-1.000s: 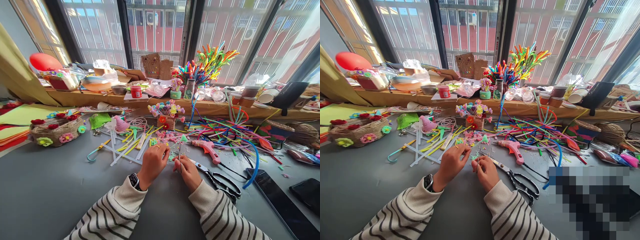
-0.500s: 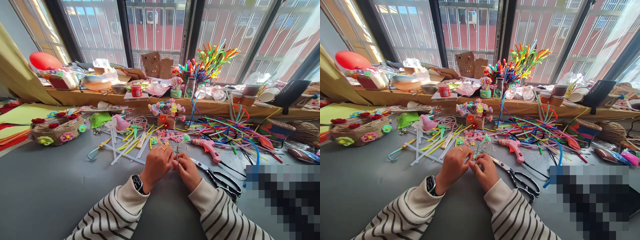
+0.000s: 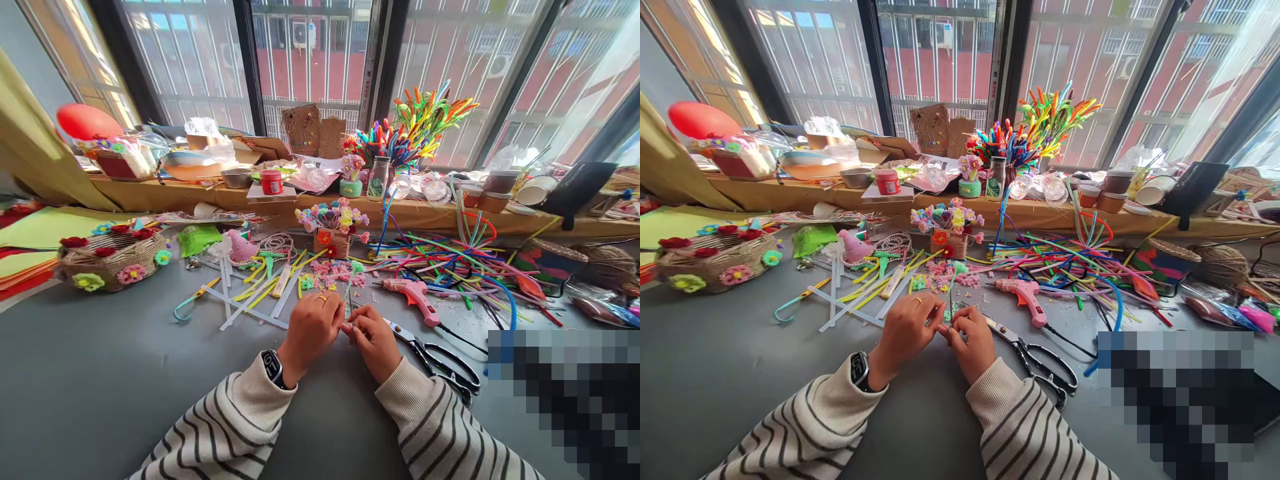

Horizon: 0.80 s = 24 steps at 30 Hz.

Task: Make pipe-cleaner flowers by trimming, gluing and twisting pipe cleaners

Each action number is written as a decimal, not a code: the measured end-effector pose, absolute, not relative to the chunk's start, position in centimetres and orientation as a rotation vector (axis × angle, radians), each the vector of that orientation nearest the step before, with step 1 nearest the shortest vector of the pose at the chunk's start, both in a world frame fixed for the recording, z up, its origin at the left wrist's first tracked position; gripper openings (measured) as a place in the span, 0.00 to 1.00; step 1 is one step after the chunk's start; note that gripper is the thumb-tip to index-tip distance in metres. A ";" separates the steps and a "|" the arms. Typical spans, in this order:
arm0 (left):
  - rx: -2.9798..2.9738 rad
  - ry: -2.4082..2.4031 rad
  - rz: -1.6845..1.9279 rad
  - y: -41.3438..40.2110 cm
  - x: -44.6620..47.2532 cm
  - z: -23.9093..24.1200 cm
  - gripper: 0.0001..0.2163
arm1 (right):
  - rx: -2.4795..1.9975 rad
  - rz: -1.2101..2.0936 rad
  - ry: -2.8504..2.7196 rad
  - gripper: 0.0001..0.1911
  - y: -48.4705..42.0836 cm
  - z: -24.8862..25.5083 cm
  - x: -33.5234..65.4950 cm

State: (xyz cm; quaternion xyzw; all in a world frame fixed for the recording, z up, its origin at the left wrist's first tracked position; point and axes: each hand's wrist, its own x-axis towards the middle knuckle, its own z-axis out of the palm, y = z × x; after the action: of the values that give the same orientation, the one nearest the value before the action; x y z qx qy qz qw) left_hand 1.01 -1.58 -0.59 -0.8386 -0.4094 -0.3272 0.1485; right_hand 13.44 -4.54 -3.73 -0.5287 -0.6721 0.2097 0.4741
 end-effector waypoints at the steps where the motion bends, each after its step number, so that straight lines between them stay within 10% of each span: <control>1: -2.406 -1.178 -0.945 -1.6 1.0 -0.6 0.08 | -1.293 0.514 -1.640 0.18 -4.5 -3.7 13.4; 24: -2.375 -1.281 -0.959 -1.5 0.9 -0.8 0.06 | -1.264 0.563 -1.684 0.19 -4.9 -3.2 13.2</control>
State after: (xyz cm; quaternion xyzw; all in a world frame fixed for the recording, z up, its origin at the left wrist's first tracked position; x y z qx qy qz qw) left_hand 0.92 -1.48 -0.78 -0.8212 -0.4430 -0.3318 0.1385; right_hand 13.20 -4.94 -3.19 -0.5141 -0.6851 0.2290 0.4625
